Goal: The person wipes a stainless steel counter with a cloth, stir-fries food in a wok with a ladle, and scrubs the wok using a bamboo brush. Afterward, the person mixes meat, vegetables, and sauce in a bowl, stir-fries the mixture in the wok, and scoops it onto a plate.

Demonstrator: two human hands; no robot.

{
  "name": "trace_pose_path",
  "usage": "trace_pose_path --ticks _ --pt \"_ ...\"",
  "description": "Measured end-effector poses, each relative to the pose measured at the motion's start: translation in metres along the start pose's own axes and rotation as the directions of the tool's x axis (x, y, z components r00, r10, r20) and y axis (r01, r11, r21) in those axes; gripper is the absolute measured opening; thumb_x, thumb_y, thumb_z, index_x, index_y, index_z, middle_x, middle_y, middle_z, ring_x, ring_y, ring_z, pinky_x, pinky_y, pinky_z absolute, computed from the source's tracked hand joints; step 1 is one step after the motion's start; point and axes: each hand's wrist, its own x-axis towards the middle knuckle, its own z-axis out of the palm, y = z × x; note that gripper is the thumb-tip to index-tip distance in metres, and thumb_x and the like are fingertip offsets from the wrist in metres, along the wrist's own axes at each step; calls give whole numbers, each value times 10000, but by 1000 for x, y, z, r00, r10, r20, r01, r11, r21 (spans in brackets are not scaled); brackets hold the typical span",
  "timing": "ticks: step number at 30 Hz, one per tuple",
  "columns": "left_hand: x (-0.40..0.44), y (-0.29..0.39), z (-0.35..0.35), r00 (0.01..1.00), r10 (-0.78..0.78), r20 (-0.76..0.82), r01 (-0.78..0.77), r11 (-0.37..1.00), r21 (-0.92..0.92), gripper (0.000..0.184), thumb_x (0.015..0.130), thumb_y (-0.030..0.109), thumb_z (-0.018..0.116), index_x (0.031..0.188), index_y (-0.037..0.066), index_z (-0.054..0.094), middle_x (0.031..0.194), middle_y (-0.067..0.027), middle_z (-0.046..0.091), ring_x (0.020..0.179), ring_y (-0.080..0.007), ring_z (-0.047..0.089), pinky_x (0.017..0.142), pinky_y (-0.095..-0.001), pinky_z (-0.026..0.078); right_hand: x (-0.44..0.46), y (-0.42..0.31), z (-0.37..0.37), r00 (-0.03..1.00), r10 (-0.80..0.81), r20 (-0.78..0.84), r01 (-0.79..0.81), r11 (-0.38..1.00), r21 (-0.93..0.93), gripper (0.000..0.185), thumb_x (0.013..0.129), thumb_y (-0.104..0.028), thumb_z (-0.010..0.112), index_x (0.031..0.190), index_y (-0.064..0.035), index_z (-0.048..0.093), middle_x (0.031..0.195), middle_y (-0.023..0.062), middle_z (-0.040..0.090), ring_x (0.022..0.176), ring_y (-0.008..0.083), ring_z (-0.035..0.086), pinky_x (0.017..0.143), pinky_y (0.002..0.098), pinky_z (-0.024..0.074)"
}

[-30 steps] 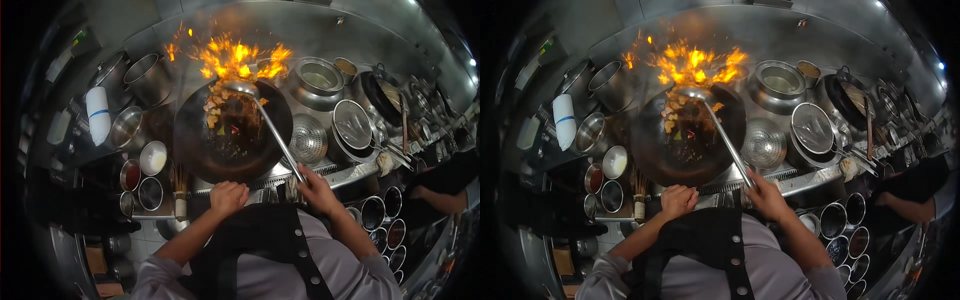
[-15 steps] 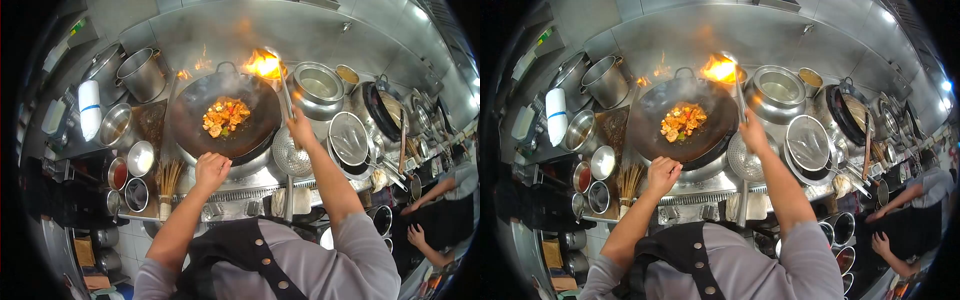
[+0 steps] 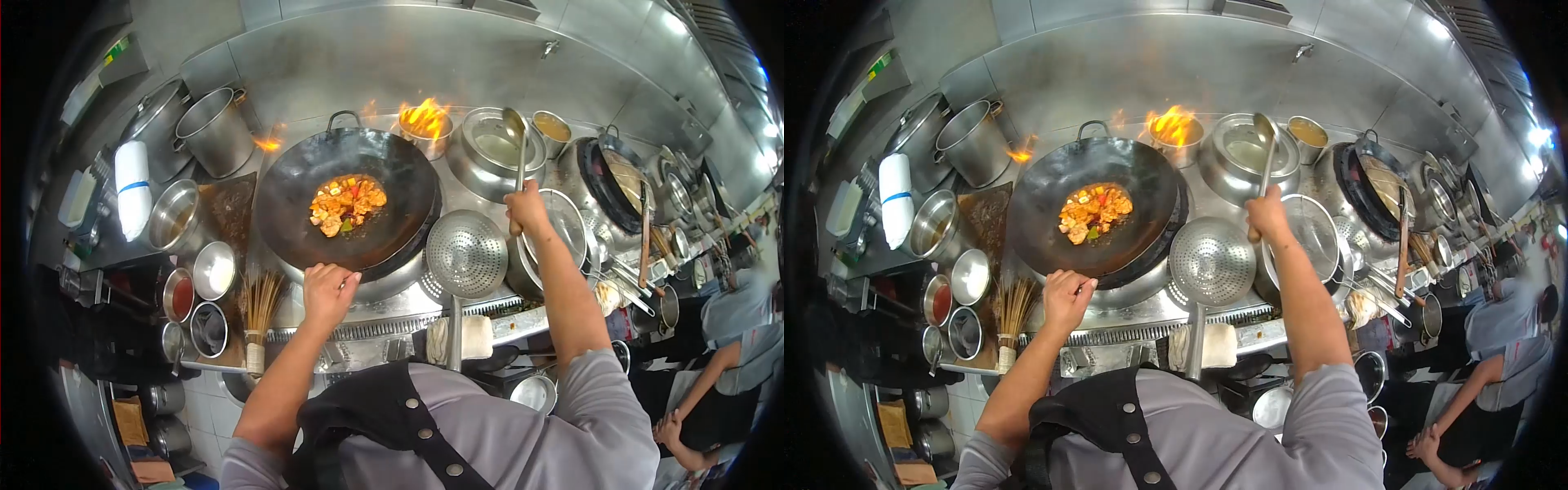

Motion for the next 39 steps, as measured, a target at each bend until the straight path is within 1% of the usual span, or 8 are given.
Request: trace_pose_path --ticks 4,10,12,14,16,24,30,39 --pt "-2 -3 -5 999 -38 27 39 999 -36 193 825 239 739 724 86 683 705 -58 643 718 -270 584 714 -407 413 90 9 -13 846 139 514 -521 418 744 77 888 -31 499 910 27 543 668 75 570 540 190 570 465 317 500" --pt "-4 -8 -9 993 -65 93 69 997 -32 212 839 258 736 730 83 687 726 -53 664 740 -270 598 735 -408 424 96 -88 -14 837 13 547 -545 -54 836 108 886 -23 489 778 -22 493 650 59 549 517 169 545 446 272 483" --pt "-4 -7 -10 995 -58 82 62 997 -40 214 841 258 735 727 84 686 722 -52 664 743 -270 600 736 -410 425 89 -76 -8 821 -9 571 -571 -47 819 27 869 -7 514 895 -3 505 674 66 559 524 172 551 456 271 486" --pt "-5 -9 -12 997 -22 71 25 999 -37 203 843 248 735 745 74 697 736 -56 664 752 -278 600 747 -412 431 51 -60 -1 944 -58 325 -166 769 618 279 845 16 546 1116 17 478 702 78 564 535 172 555 444 280 469" --pt "-9 -20 -17 997 3 80 6 994 -106 153 842 214 745 852 66 711 836 -73 667 822 -268 612 790 -398 450 -8 -49 1 983 -41 177 -42 897 440 511 839 28 564 1317 -22 391 717 81 560 536 166 552 420 296 445" --pt "-145 -85 -91 939 -340 54 332 853 -404 420 858 108 746 1258 45 630 1175 -109 582 1044 -225 597 851 -334 505 -210 18 -11 988 -119 100 114 992 56 572 875 18 561 1407 -99 387 778 58 553 526 118 515 450 257 448" --pt "-220 -253 -169 661 -705 -257 576 696 -429 252 940 112 662 1174 25 635 892 -15 633 744 -72 573 655 -232 482 -346 -49 34 762 -261 592 -427 485 763 602 867 -25 601 1412 -153 378 789 78 509 473 134 483 384 265 416" --pt "-159 -350 -204 285 -959 -8 650 200 -733 255 933 67 597 1166 -27 554 875 -119 633 552 -191 618 471 -301 511 -419 -148 219 470 -4 883 -191 976 106 597 901 -57 608 1460 -109 407 709 51 566 498 126 534 440 263 426"
